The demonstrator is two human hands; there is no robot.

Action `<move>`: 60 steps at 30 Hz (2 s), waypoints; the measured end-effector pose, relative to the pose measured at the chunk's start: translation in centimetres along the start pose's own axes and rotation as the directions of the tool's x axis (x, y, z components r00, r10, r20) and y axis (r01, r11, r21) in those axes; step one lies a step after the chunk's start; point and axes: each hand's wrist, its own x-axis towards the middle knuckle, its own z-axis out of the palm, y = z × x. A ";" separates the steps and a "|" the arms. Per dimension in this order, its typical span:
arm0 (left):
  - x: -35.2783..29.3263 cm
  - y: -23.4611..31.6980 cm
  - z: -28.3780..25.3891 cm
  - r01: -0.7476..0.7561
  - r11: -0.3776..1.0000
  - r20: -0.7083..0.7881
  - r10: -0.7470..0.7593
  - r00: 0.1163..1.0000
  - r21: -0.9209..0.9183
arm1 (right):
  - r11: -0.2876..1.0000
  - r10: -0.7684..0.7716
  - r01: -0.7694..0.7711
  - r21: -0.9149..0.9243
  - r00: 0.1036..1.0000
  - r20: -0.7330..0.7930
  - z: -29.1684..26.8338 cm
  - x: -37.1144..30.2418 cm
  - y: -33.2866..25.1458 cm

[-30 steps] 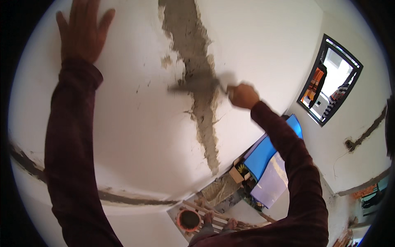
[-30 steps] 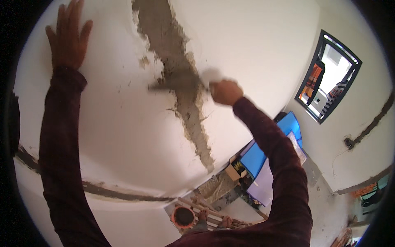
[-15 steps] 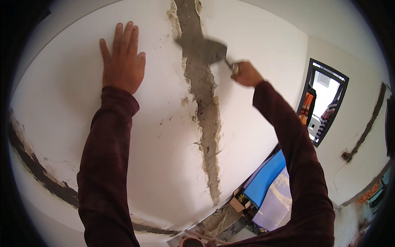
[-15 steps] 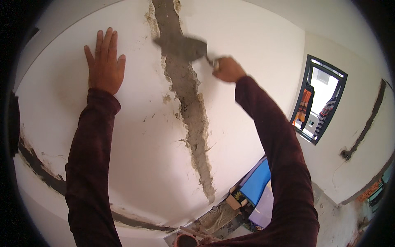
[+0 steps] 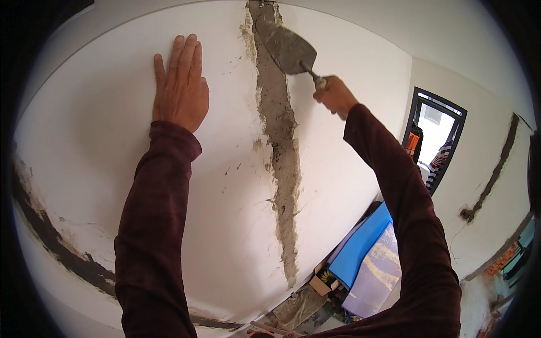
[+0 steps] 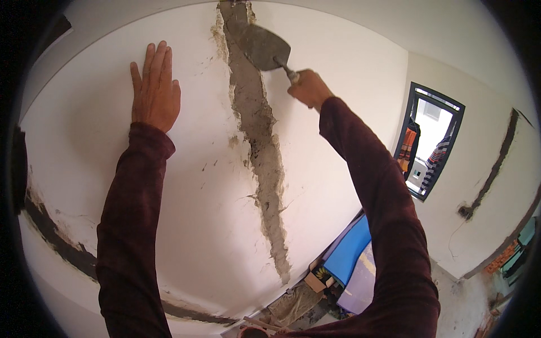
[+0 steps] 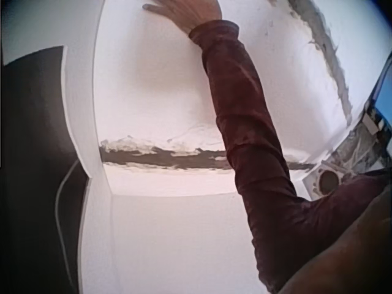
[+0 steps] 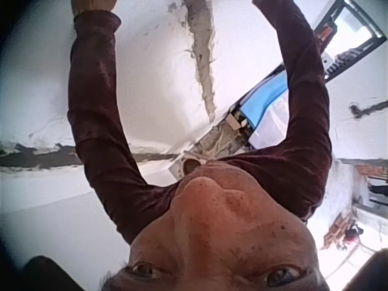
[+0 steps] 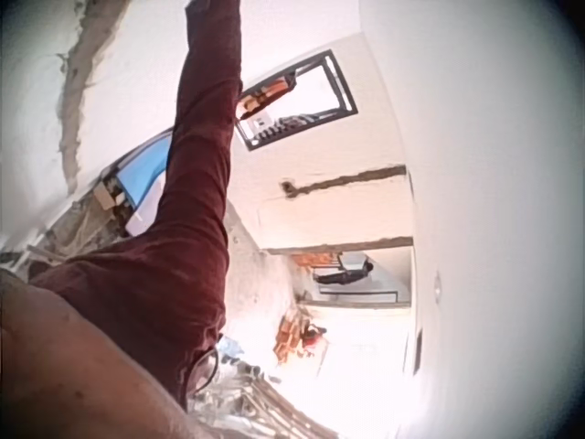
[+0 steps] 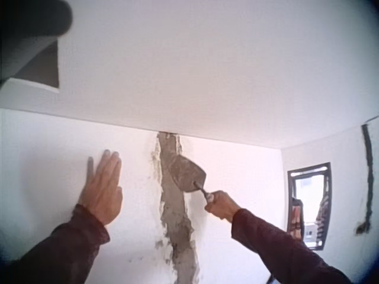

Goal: The person repairs a vertical crack in a wall by first brushing out debris with a brush and then filling and smoothing the area with wet compound using a trowel.

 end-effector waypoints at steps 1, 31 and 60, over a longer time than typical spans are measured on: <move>-0.2 -0.3 -0.1 -0.005 1.000 0.007 0.005 1.000 0.012 | 0.998 -0.019 0.020 -0.053 0.999 0.032 0.7 -0.7 0.8; -0.2 0.2 0.4 -0.023 0.998 -0.039 0.026 0.999 0.057 | 0.871 -0.292 0.227 -0.435 0.952 -0.087 -4.0 4.6 -2.8; -0.1 -0.7 0.7 -0.097 0.983 -0.043 0.105 0.994 0.158 | 0.840 -0.259 0.226 -0.493 0.966 0.001 3.5 -6.5 6.8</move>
